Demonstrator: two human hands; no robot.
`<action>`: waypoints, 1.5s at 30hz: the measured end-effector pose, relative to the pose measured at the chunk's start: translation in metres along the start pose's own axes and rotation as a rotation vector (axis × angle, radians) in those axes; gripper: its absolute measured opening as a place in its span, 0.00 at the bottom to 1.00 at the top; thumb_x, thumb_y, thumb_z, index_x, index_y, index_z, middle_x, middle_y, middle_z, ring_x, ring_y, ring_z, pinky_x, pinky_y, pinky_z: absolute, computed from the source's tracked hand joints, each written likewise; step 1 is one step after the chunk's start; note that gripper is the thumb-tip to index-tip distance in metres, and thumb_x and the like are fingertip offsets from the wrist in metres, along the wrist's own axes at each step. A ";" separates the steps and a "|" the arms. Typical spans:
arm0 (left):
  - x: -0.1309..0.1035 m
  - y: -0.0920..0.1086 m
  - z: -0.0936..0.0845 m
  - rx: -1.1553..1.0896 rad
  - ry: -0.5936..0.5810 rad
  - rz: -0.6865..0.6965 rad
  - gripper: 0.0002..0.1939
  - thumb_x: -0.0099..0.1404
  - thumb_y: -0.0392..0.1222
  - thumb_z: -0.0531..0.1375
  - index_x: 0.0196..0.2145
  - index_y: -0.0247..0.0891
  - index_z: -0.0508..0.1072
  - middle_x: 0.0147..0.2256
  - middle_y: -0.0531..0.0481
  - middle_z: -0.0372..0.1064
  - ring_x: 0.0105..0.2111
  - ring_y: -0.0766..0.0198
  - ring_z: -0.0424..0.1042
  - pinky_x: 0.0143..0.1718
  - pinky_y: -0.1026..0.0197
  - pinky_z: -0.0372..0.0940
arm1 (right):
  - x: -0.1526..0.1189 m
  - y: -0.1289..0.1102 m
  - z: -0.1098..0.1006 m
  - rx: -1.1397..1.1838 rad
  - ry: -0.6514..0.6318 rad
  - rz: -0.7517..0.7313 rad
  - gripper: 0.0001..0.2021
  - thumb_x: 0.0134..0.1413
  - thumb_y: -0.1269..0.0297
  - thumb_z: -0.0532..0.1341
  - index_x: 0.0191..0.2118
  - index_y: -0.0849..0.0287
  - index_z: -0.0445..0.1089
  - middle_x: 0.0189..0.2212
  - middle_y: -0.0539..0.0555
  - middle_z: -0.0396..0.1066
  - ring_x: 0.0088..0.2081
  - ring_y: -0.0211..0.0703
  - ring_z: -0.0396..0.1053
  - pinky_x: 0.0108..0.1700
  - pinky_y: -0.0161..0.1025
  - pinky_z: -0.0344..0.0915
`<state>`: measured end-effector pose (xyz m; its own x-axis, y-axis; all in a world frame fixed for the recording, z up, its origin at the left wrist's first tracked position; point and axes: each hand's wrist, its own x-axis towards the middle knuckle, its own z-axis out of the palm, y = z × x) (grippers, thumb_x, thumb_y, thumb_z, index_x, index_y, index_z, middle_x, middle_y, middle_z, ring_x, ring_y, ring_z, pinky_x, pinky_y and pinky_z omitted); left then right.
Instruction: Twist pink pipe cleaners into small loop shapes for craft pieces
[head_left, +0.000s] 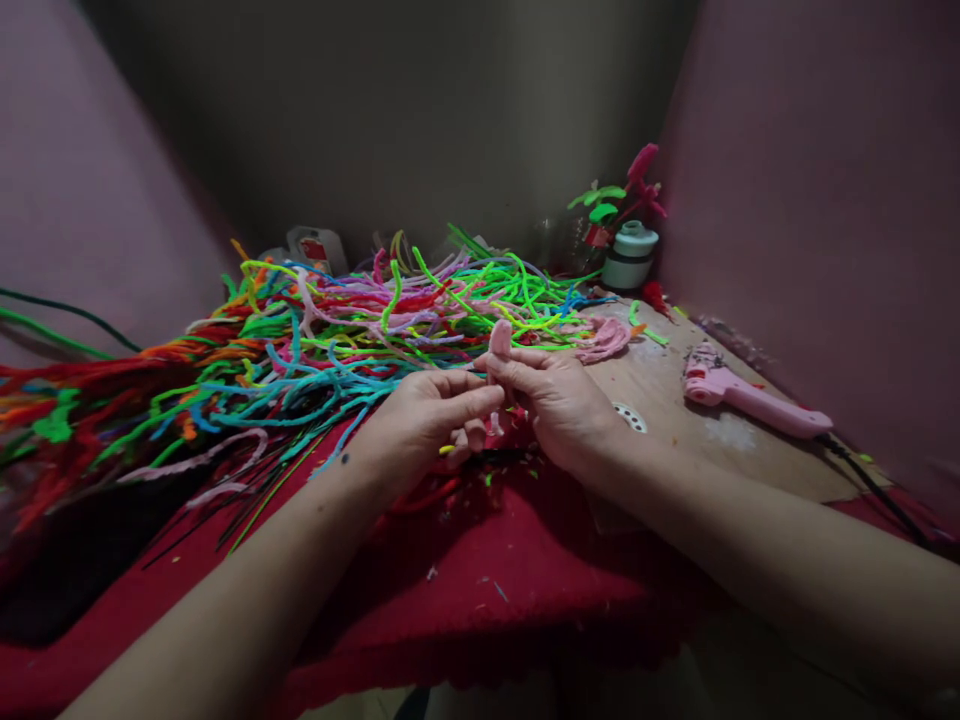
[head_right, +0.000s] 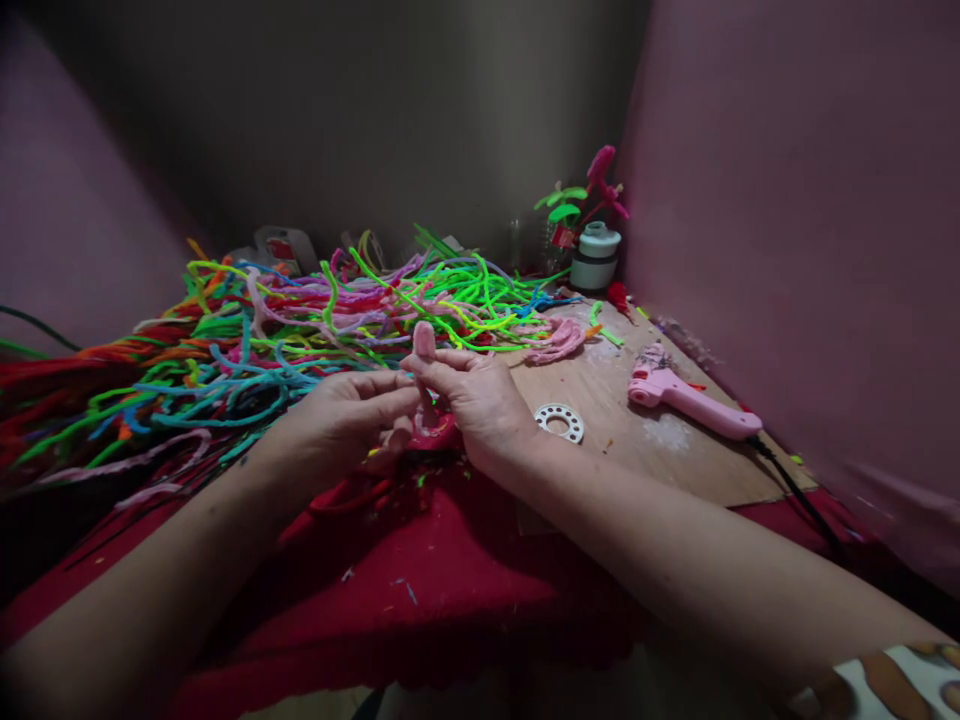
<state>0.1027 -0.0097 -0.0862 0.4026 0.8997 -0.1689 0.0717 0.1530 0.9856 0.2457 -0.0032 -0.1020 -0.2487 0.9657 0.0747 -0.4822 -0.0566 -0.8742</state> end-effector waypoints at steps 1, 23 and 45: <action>-0.001 0.000 0.003 -0.005 -0.003 -0.012 0.11 0.55 0.45 0.63 0.24 0.34 0.69 0.16 0.56 0.62 0.12 0.77 0.53 0.13 0.72 0.46 | 0.000 0.000 0.000 0.010 0.007 -0.002 0.11 0.41 0.61 0.67 0.24 0.62 0.67 0.17 0.46 0.62 0.17 0.30 0.58 0.20 0.33 0.56; -0.012 0.000 0.011 0.071 -0.247 -0.175 0.08 0.59 0.41 0.57 0.35 0.35 0.69 0.21 0.52 0.67 0.14 0.70 0.63 0.10 0.70 0.58 | 0.014 -0.016 -0.005 0.432 0.256 0.145 0.07 0.46 0.80 0.57 0.25 0.60 0.64 0.20 0.47 0.61 0.21 0.30 0.56 0.23 0.30 0.56; -0.014 0.001 -0.005 0.829 0.172 0.842 0.06 0.63 0.34 0.55 0.35 0.39 0.72 0.34 0.51 0.72 0.35 0.68 0.70 0.39 0.67 0.63 | 0.006 -0.004 0.002 0.128 0.075 0.169 0.07 0.41 0.76 0.56 0.17 0.63 0.61 0.16 0.48 0.57 0.20 0.31 0.52 0.23 0.33 0.49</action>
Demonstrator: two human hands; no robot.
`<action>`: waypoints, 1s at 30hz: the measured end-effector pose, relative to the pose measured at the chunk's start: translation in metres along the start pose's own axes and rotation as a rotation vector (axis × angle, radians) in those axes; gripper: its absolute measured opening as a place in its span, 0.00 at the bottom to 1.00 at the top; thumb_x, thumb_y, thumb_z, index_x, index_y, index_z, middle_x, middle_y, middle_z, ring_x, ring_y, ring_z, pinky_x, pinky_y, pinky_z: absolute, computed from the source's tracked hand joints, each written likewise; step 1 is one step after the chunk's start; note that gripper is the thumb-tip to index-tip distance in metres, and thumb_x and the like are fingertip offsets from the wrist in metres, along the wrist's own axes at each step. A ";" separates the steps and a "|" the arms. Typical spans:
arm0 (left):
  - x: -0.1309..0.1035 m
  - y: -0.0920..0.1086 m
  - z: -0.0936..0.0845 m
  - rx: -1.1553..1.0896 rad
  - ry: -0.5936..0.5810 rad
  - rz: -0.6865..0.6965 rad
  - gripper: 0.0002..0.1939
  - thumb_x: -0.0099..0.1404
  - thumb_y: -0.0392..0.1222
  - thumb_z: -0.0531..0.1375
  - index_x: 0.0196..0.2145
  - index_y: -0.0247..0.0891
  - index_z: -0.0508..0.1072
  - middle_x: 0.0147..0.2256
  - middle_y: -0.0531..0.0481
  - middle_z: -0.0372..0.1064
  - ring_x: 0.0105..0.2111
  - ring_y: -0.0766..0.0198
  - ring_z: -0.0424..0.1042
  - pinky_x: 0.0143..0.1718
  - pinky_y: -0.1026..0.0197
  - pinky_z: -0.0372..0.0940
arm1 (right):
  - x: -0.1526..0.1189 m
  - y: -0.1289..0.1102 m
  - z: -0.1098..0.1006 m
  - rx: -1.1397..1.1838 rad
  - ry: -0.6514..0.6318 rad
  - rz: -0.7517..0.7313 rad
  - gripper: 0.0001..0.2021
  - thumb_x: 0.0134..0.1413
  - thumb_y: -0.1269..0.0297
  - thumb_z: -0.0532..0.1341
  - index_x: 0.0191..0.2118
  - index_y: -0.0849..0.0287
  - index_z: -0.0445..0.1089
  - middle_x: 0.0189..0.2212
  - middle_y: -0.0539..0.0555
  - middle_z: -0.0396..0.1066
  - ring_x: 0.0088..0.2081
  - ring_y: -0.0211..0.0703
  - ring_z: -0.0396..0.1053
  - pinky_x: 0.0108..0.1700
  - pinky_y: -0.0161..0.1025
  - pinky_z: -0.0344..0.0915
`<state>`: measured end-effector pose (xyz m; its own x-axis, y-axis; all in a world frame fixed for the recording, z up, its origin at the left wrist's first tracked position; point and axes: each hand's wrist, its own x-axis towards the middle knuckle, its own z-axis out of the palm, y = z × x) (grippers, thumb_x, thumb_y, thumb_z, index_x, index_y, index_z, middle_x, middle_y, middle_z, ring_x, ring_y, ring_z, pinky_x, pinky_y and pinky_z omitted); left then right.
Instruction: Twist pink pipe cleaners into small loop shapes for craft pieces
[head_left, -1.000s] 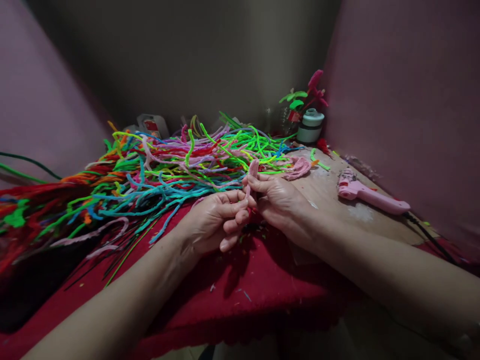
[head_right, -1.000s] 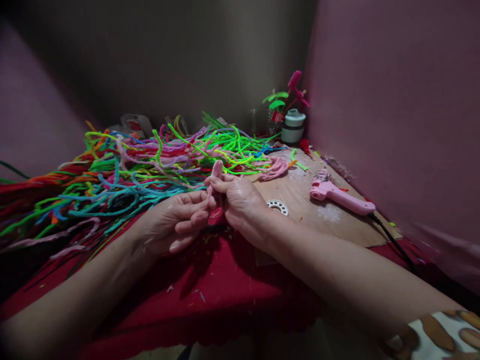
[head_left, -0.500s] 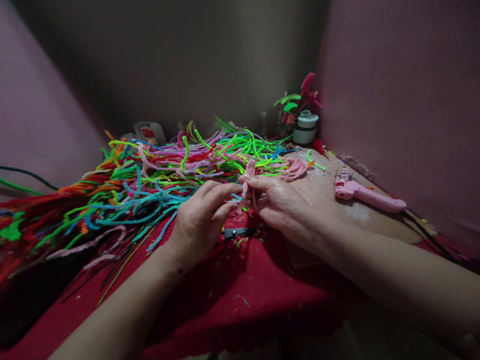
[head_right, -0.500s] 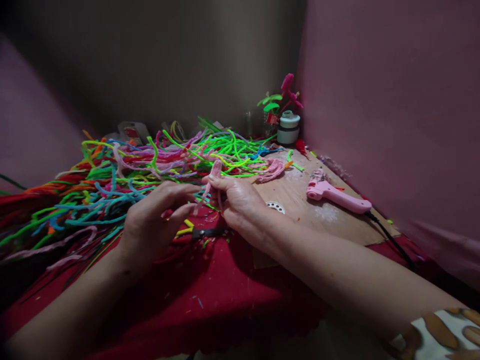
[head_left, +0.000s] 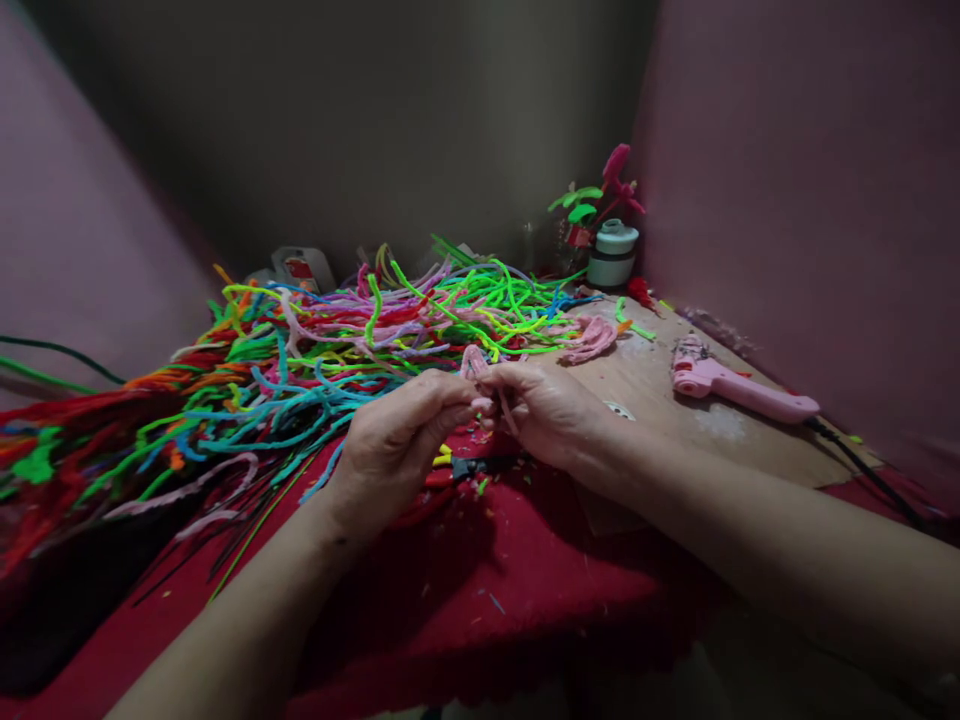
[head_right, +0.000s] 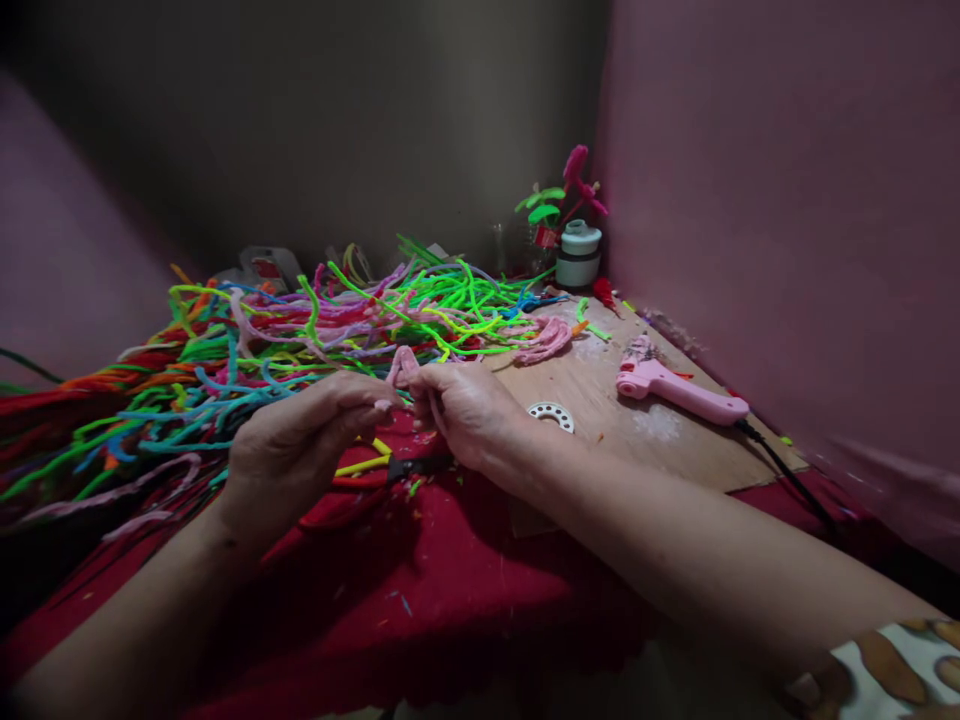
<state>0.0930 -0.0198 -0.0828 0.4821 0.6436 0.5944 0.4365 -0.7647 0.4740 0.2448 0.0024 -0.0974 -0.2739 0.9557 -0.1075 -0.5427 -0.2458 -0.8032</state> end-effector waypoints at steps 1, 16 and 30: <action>0.000 0.001 -0.001 -0.009 0.018 -0.017 0.06 0.62 0.34 0.56 0.35 0.39 0.72 0.33 0.51 0.71 0.34 0.68 0.69 0.38 0.67 0.63 | -0.001 0.000 0.000 -0.032 0.002 -0.017 0.06 0.41 0.75 0.56 0.18 0.63 0.62 0.17 0.48 0.58 0.20 0.32 0.53 0.24 0.33 0.50; 0.004 0.004 -0.010 0.198 0.098 -0.008 0.04 0.60 0.35 0.58 0.33 0.37 0.73 0.29 0.52 0.70 0.29 0.70 0.68 0.32 0.68 0.61 | -0.003 -0.003 -0.002 -0.201 -0.101 -0.110 0.04 0.32 0.78 0.59 0.16 0.64 0.65 0.14 0.46 0.61 0.18 0.30 0.57 0.23 0.32 0.56; 0.003 -0.009 -0.005 0.644 -0.046 0.241 0.09 0.62 0.35 0.54 0.29 0.32 0.72 0.29 0.46 0.66 0.29 0.64 0.63 0.31 0.62 0.60 | -0.003 0.002 -0.004 -0.268 -0.006 -0.036 0.03 0.41 0.75 0.60 0.23 0.63 0.65 0.18 0.49 0.65 0.19 0.34 0.65 0.22 0.33 0.65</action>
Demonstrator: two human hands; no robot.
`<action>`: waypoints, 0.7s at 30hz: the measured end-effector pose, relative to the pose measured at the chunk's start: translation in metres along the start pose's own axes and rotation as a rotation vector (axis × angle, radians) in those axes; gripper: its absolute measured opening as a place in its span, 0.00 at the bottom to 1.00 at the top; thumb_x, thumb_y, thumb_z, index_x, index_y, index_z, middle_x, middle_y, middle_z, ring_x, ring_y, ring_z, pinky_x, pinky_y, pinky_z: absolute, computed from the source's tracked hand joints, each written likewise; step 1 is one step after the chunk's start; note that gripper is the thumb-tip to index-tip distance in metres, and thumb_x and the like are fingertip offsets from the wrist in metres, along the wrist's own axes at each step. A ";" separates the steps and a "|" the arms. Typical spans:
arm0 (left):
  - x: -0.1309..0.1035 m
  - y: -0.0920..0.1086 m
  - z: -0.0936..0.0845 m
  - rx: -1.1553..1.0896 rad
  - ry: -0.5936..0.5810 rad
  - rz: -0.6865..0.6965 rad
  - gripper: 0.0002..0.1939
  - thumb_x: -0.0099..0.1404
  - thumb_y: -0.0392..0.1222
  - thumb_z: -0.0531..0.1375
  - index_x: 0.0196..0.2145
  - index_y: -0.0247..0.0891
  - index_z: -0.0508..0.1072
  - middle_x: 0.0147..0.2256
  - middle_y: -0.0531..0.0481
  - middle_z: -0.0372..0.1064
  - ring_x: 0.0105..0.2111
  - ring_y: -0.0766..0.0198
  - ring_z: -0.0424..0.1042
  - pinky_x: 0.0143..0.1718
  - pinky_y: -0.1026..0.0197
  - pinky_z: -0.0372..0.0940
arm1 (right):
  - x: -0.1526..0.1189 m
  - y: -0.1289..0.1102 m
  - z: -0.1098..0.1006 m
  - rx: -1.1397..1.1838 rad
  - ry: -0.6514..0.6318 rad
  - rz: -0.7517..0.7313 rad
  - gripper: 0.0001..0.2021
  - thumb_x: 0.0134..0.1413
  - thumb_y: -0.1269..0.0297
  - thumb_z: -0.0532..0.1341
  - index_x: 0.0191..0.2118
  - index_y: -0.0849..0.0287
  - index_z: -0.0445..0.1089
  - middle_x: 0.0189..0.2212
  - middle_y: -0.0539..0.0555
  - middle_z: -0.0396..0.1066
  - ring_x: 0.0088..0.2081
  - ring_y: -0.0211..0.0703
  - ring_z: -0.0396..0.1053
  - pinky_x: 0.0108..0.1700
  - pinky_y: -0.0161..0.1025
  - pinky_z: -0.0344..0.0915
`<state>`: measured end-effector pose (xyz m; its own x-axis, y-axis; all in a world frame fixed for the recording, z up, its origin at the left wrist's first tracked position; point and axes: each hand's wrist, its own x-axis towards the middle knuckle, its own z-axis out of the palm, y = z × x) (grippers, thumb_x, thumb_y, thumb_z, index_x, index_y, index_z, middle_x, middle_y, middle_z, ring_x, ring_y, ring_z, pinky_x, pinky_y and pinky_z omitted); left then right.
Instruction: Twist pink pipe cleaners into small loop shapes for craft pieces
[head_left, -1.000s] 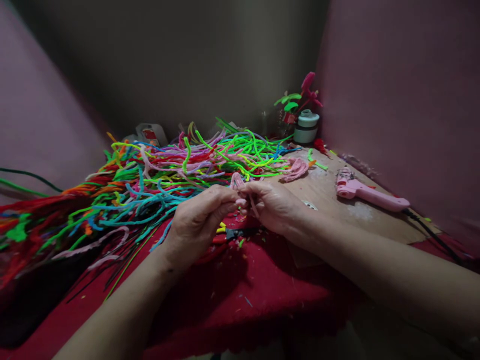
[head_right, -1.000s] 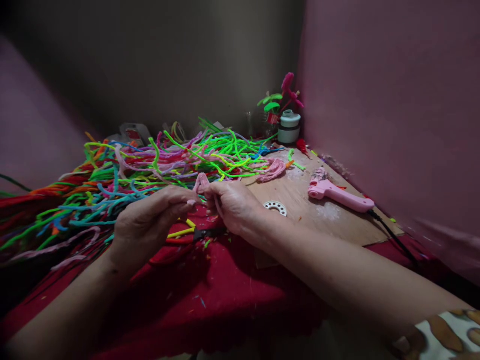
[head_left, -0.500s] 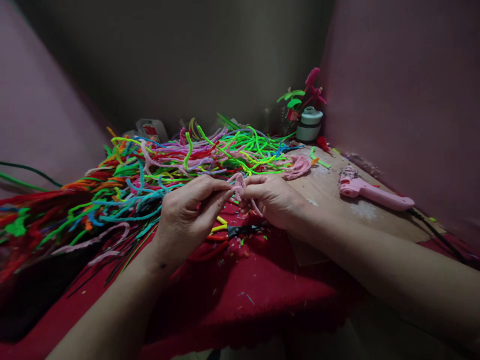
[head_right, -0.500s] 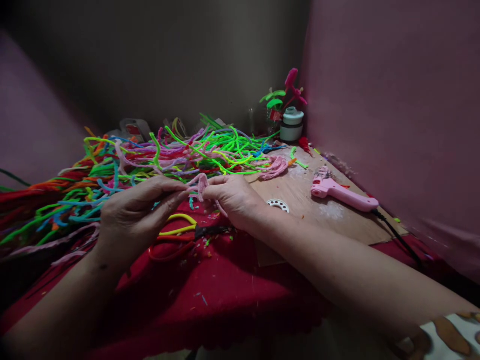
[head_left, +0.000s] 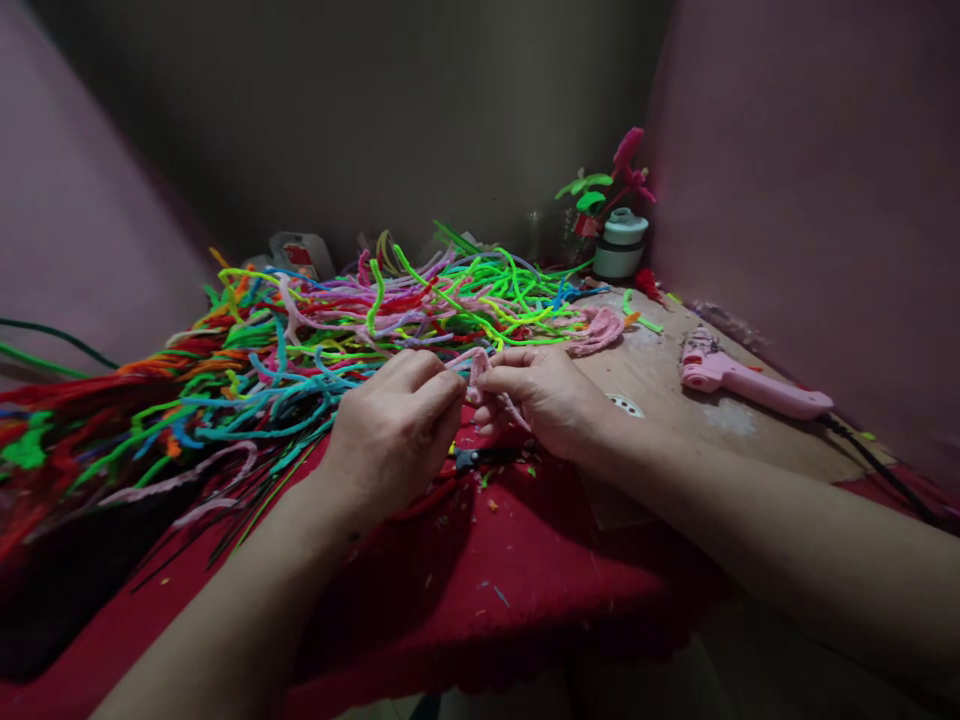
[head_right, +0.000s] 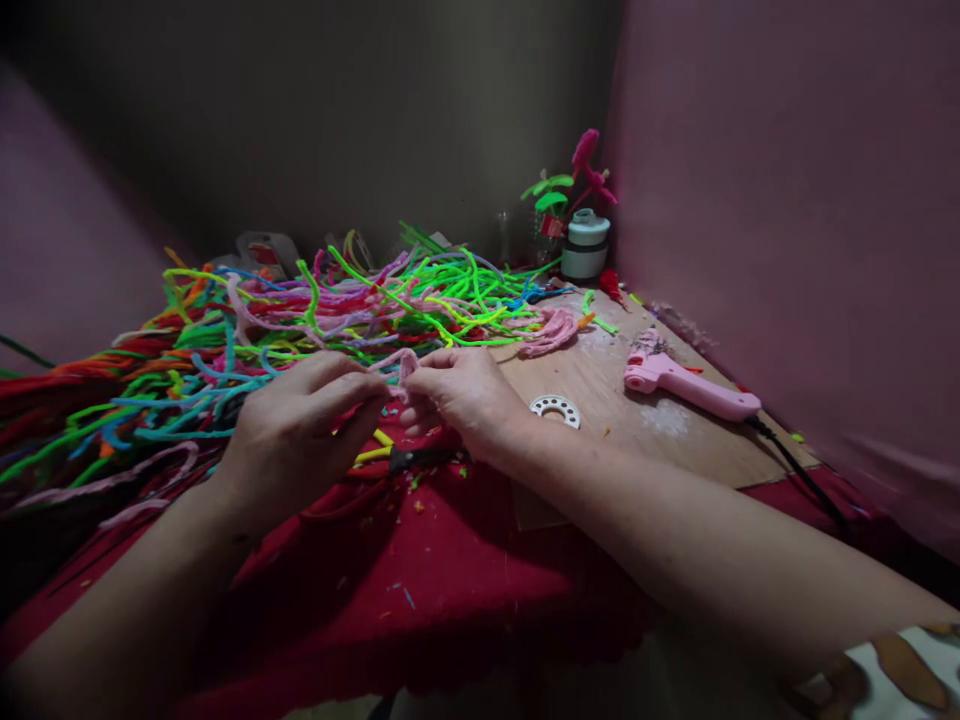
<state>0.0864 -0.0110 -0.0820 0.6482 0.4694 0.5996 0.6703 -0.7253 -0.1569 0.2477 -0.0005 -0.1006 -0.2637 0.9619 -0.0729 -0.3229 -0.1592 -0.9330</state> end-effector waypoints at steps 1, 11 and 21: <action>-0.001 0.000 0.001 0.032 0.000 0.013 0.09 0.62 0.35 0.53 0.28 0.32 0.72 0.29 0.46 0.66 0.29 0.64 0.63 0.31 0.62 0.60 | -0.001 0.000 0.000 -0.011 0.006 0.005 0.03 0.41 0.75 0.60 0.23 0.63 0.65 0.20 0.50 0.66 0.19 0.34 0.66 0.22 0.34 0.66; 0.000 0.009 -0.001 0.254 -0.061 0.134 0.08 0.63 0.34 0.52 0.31 0.35 0.71 0.31 0.45 0.68 0.31 0.60 0.62 0.28 0.61 0.59 | -0.001 0.001 0.000 -0.134 0.056 -0.013 0.05 0.43 0.76 0.58 0.22 0.62 0.67 0.16 0.51 0.66 0.18 0.34 0.64 0.20 0.32 0.64; 0.000 0.010 0.000 0.075 -0.075 0.144 0.09 0.62 0.30 0.51 0.35 0.33 0.71 0.32 0.43 0.66 0.32 0.60 0.64 0.30 0.60 0.63 | -0.001 0.001 0.000 -0.062 -0.067 0.029 0.05 0.42 0.75 0.60 0.20 0.63 0.65 0.15 0.49 0.64 0.17 0.31 0.62 0.23 0.32 0.65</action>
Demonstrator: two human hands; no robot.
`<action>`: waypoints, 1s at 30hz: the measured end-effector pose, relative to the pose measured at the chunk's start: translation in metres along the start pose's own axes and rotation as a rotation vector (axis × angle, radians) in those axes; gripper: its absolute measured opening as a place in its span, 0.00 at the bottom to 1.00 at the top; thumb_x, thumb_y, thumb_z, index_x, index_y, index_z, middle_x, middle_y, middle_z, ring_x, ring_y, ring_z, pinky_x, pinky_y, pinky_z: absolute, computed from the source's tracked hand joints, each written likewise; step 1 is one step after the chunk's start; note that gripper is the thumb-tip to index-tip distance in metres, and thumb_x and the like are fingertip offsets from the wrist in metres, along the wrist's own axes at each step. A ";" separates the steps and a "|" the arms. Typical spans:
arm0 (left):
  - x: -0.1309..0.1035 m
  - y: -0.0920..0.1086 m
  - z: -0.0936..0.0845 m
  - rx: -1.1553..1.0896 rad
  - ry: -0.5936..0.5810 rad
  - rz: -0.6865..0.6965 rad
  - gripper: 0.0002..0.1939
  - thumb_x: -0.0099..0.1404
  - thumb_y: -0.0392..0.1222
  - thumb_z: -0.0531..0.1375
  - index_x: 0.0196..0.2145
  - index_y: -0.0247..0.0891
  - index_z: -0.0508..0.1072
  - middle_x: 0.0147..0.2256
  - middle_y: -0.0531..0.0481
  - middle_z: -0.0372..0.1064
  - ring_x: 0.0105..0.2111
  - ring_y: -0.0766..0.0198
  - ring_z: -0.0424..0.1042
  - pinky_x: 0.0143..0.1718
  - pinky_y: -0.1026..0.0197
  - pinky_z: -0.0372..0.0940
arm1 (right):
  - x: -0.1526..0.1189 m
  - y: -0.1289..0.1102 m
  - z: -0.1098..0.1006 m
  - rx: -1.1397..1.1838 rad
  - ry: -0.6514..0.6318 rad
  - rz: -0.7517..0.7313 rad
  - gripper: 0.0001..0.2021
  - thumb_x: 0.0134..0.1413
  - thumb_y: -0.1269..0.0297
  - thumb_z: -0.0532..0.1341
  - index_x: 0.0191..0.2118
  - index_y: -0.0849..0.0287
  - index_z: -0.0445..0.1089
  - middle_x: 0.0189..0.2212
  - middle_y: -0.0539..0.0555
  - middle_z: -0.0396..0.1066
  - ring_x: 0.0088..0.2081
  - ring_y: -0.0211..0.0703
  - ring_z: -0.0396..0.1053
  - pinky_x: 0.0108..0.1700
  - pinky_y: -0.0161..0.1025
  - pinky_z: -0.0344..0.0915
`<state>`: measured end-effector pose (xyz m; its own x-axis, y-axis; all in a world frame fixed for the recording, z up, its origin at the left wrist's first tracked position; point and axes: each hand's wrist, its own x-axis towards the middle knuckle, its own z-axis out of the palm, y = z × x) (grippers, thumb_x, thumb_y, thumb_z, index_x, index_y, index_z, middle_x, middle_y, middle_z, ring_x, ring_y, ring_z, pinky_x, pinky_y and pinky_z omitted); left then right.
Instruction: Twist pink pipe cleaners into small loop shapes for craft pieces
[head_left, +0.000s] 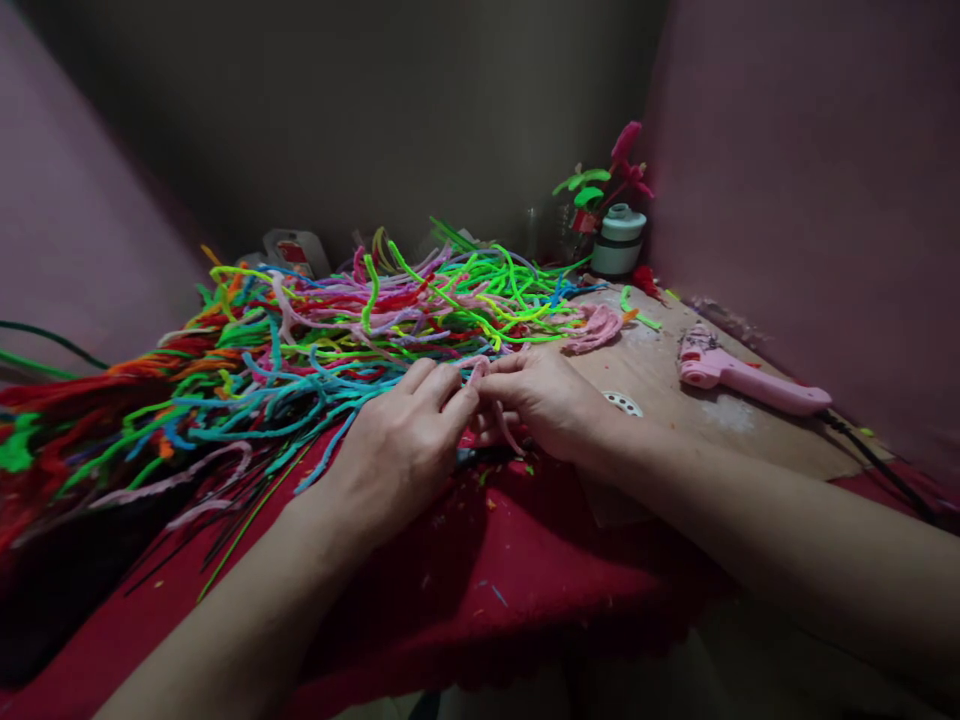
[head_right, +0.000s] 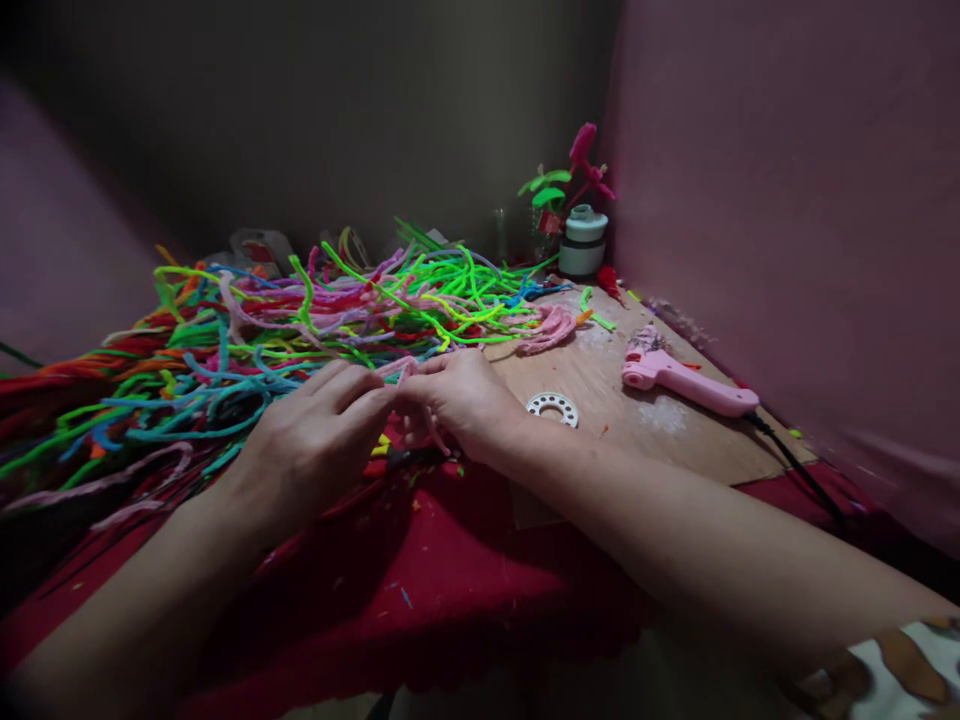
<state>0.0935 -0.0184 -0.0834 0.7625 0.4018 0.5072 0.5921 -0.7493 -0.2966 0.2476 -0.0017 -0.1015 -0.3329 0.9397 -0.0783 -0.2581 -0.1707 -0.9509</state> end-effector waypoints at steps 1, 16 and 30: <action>0.000 0.000 0.000 -0.087 0.039 -0.041 0.09 0.62 0.31 0.51 0.37 0.34 0.71 0.35 0.44 0.66 0.34 0.61 0.65 0.32 0.61 0.63 | -0.001 -0.002 0.001 0.018 0.004 0.010 0.05 0.42 0.75 0.60 0.20 0.64 0.65 0.15 0.48 0.64 0.17 0.31 0.62 0.23 0.32 0.66; 0.006 -0.005 -0.006 -1.208 -0.001 -0.923 0.09 0.53 0.42 0.64 0.26 0.36 0.69 0.23 0.53 0.66 0.22 0.69 0.64 0.23 0.66 0.60 | -0.006 -0.007 0.004 0.038 -0.012 -0.087 0.03 0.43 0.74 0.60 0.23 0.63 0.66 0.16 0.48 0.65 0.17 0.32 0.63 0.21 0.32 0.63; 0.000 -0.006 0.006 -1.054 -0.009 -0.660 0.06 0.59 0.38 0.58 0.35 0.38 0.63 0.30 0.54 0.68 0.28 0.68 0.70 0.30 0.65 0.67 | -0.001 -0.003 -0.003 0.068 -0.054 -0.080 0.08 0.49 0.67 0.60 0.24 0.65 0.68 0.16 0.50 0.65 0.17 0.32 0.62 0.20 0.30 0.56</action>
<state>0.0911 -0.0109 -0.0862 0.4030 0.8627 0.3056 0.3683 -0.4586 0.8088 0.2514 -0.0012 -0.0992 -0.3564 0.9342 0.0150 -0.3464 -0.1172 -0.9307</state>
